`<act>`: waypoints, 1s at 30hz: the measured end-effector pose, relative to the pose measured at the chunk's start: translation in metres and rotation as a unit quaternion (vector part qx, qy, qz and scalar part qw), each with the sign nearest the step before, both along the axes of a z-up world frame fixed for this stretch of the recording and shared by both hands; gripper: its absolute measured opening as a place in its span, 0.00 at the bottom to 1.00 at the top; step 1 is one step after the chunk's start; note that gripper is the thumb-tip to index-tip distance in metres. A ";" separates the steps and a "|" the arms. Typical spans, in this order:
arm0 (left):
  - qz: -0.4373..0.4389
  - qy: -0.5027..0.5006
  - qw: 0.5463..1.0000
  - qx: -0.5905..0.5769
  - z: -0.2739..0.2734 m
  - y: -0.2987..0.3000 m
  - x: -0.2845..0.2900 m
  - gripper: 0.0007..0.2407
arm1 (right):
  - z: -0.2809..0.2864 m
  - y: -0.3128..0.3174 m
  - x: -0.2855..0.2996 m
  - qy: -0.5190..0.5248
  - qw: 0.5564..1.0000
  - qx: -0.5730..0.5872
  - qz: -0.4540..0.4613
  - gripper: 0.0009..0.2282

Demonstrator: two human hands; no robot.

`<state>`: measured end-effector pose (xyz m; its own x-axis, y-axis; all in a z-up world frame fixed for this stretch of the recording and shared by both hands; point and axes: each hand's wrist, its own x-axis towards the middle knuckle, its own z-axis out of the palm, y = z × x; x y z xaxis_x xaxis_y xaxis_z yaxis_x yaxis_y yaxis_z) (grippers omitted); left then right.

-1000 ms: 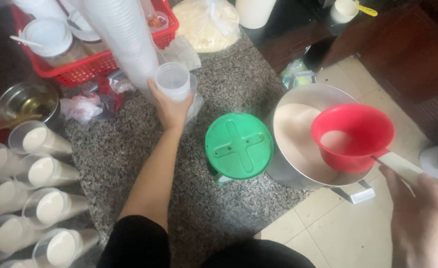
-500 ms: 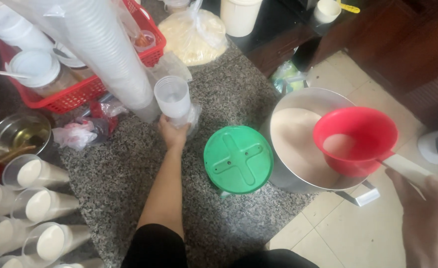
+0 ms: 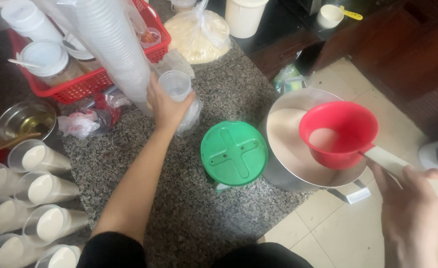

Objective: Filling plastic cups with a creamy liquid mixture using a measuring cup and a scale.

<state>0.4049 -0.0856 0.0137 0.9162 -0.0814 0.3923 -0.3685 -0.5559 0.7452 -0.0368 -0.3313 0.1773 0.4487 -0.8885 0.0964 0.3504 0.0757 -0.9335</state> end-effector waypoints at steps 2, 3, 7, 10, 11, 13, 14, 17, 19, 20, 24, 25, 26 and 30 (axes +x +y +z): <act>-0.004 0.017 0.999 0.029 0.019 -0.007 0.005 0.55 | -0.003 -0.003 -0.002 0.003 1.000 0.007 -0.010 0.07; -0.006 0.017 0.999 0.029 0.018 -0.008 0.010 0.55 | -0.003 -0.003 -0.003 0.003 1.000 0.007 -0.012 0.07; 0.002 0.071 0.996 0.056 0.013 -0.012 0.026 0.55 | -0.002 -0.006 -0.003 -0.014 1.000 0.006 -0.009 0.08; -0.003 0.026 0.999 0.037 0.022 -0.007 0.029 0.54 | 0.006 -0.003 0.011 0.013 1.000 -0.001 -0.018 0.07; 0.001 -0.008 1.000 0.022 0.028 -0.005 0.030 0.54 | 0.009 -0.002 0.018 0.036 0.999 -0.006 -0.023 0.06; -0.021 -0.064 0.998 -0.010 0.052 -0.001 0.025 0.52 | -0.005 -0.011 0.026 0.058 0.998 -0.027 -0.016 0.06; -0.040 -0.121 0.991 -0.043 0.064 0.001 0.023 0.51 | -0.011 -0.017 0.030 0.080 0.995 -0.051 -0.005 0.07; -0.090 -0.210 0.971 -0.070 0.111 0.010 -0.009 0.48 | -0.040 -0.031 0.046 0.088 0.995 -0.044 0.001 0.08; -0.127 -0.220 0.964 -0.077 0.146 0.015 -0.047 0.48 | -0.060 -0.034 0.052 0.124 0.990 -0.066 0.011 0.06; -0.165 -0.232 0.955 -0.084 0.164 0.017 -0.065 0.47 | -0.070 -0.036 0.056 0.158 0.983 -0.087 0.021 0.05; -0.256 -0.168 0.945 -0.116 0.171 0.015 -0.125 0.48 | -0.100 -0.037 0.065 0.153 0.981 -0.110 0.046 0.04; -0.286 -0.115 0.944 -0.118 0.173 0.013 -0.139 0.50 | -0.105 -0.036 0.065 0.186 0.968 -0.158 0.052 0.05; -0.316 -0.062 0.939 -0.121 0.175 0.011 -0.153 0.51 | -0.110 -0.034 0.066 0.220 0.952 -0.205 0.058 0.06; -0.341 -0.002 0.933 -0.116 0.158 -0.005 -0.179 0.52 | -0.117 -0.023 0.068 0.267 0.892 -0.356 0.081 0.05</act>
